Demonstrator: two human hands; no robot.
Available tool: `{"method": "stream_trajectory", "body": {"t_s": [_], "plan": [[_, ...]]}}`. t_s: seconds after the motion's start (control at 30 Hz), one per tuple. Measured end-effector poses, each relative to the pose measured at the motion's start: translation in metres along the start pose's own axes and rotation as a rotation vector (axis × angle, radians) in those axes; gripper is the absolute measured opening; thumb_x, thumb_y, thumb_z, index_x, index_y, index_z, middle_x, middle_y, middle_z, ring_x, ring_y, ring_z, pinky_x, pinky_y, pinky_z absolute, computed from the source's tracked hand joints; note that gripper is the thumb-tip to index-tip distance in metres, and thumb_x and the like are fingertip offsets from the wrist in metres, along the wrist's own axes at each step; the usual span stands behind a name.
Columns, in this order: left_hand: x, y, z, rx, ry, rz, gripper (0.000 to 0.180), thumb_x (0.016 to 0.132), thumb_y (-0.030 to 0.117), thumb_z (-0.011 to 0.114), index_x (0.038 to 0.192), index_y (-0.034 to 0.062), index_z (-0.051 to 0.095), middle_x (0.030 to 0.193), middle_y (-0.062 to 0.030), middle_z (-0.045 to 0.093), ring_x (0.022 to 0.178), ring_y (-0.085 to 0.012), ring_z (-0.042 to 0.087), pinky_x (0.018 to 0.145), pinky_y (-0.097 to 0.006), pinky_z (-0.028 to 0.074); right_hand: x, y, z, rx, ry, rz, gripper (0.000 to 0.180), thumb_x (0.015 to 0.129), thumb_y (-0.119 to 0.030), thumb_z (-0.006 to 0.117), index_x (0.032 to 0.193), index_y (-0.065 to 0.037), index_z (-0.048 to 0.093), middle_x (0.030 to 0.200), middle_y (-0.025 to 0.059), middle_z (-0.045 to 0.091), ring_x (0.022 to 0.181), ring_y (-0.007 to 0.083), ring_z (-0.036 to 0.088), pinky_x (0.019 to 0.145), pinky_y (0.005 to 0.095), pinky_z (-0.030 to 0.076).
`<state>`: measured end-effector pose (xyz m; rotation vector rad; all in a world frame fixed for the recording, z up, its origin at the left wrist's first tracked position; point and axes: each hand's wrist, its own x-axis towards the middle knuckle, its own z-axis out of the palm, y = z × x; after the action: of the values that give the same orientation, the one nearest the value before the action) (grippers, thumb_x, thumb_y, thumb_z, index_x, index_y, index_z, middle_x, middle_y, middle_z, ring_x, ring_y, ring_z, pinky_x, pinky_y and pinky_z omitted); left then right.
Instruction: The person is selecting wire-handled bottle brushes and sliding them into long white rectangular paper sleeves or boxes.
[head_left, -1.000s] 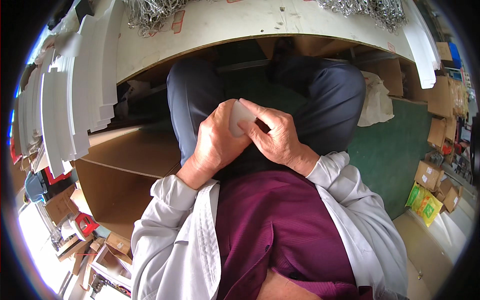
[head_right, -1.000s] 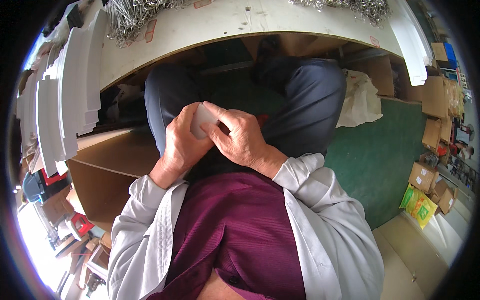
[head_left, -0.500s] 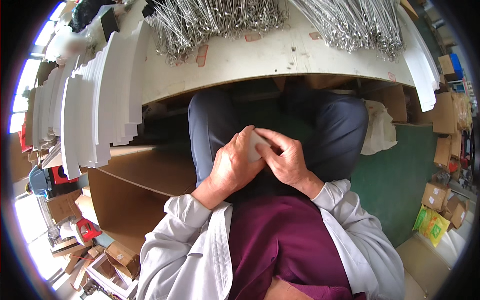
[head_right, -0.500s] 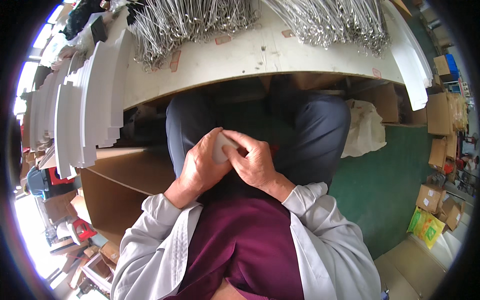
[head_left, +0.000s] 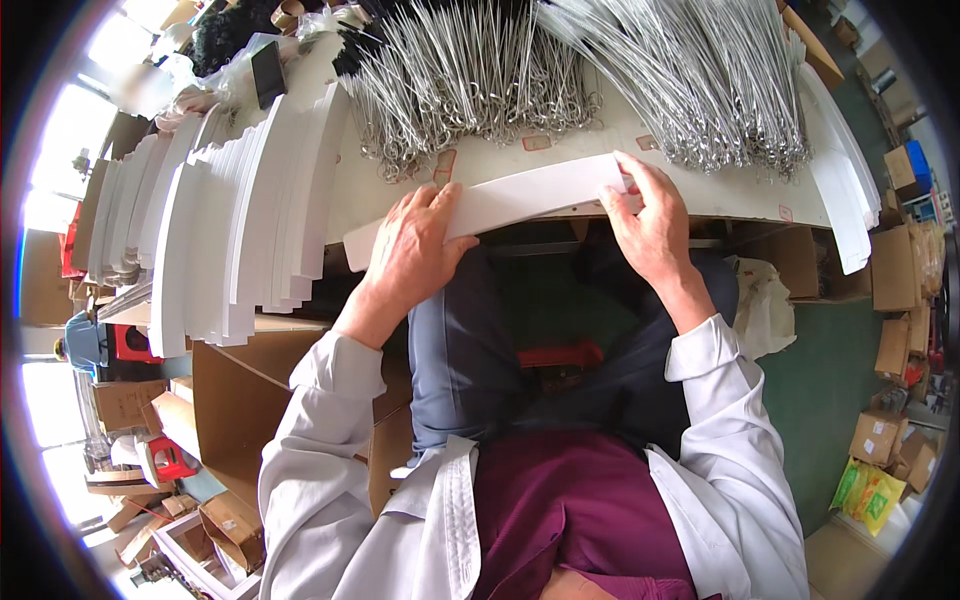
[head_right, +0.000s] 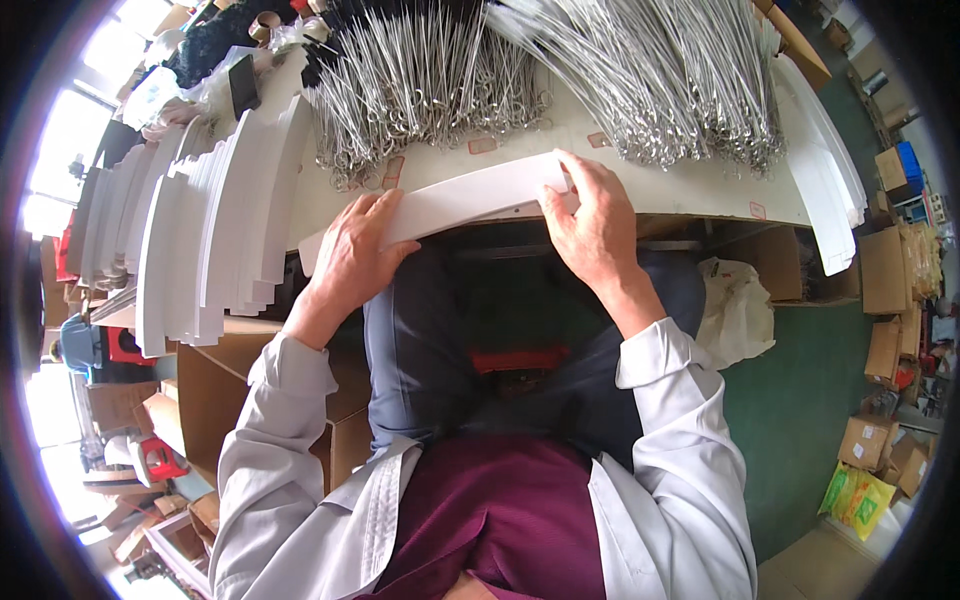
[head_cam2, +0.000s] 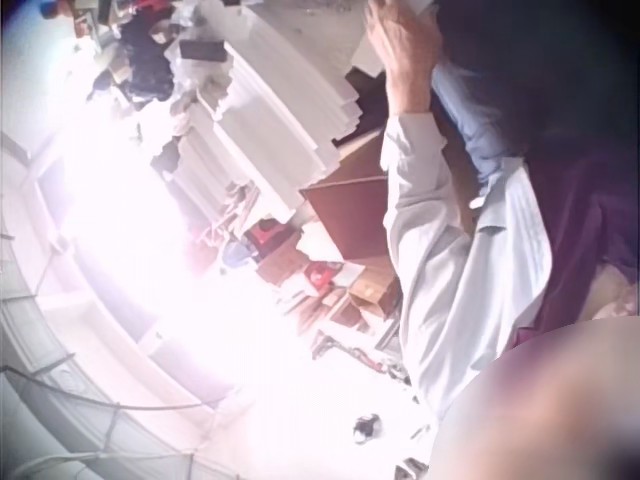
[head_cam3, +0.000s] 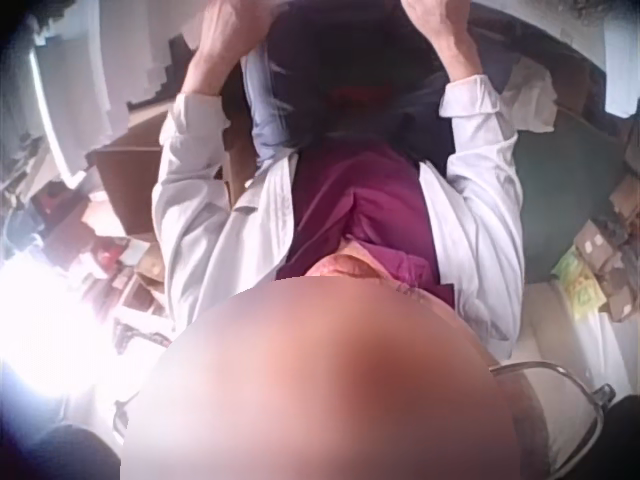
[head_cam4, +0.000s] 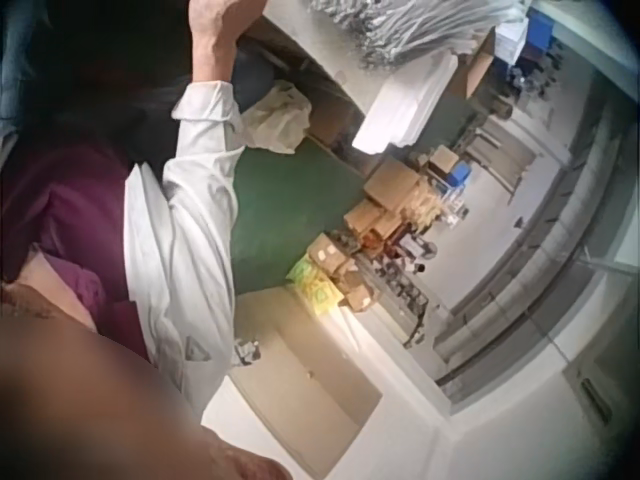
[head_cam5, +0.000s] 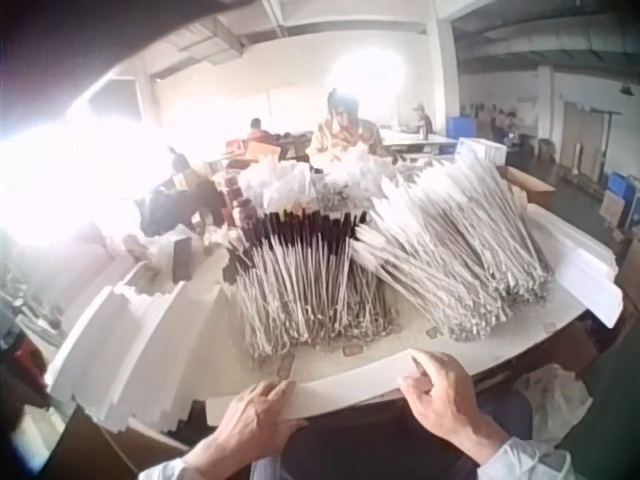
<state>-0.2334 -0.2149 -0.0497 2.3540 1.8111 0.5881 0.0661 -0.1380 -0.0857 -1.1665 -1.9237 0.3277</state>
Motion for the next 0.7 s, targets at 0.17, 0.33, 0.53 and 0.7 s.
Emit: {"method": "stream_trajectory", "body": {"t_s": [0.17,0.33,0.53,0.7], "plan": [[0.021,-0.016,0.001,0.020,-0.021,0.015,0.062,0.082,0.019,0.083,0.136,-0.0013,0.059,0.129,-0.0232,0.064,0.120,-0.0414,0.061,0.105,-0.048,0.048,0.010,0.010,0.014,-0.172,-0.030,-0.142,0.035,0.093,-0.021,0.076,0.123,-0.003,0.070,0.121,0.0157,0.068,0.110,0.0345,0.066,0.096,0.0438,0.054],[0.016,-0.010,-0.007,0.056,0.165,0.113,0.045,0.085,0.019,0.081,0.123,-0.0007,0.067,0.123,-0.0198,0.067,0.115,-0.0386,0.064,0.101,-0.046,0.050,0.010,0.009,0.019,-0.138,-0.023,-0.112,0.029,0.091,-0.021,0.077,0.115,-0.003,0.075,0.118,0.0137,0.069,0.107,0.0331,0.068,0.093,0.0423,0.056],[0.081,-0.010,-0.012,0.188,0.324,0.123,0.028,0.087,0.016,0.075,0.111,0.0004,0.072,0.111,-0.0157,0.069,0.107,-0.0350,0.065,0.095,-0.044,0.053,0.011,0.013,0.019,-0.113,-0.013,-0.077,0.034,0.090,-0.027,0.078,0.116,-0.004,0.075,0.117,0.0136,0.069,0.106,0.0336,0.069,0.091,0.0427,0.056],[0.107,-0.036,0.014,0.261,0.200,0.134,0.022,0.087,0.013,0.074,0.106,0.0033,0.073,0.106,-0.0129,0.068,0.107,-0.0332,0.064,0.095,-0.043,0.053,0.008,0.017,0.022,-0.162,0.023,-0.111,0.034,0.090,-0.027,0.077,0.117,-0.005,0.074,0.114,0.0137,0.071,0.105,0.0332,0.069,0.090,0.0427,0.057]]}}
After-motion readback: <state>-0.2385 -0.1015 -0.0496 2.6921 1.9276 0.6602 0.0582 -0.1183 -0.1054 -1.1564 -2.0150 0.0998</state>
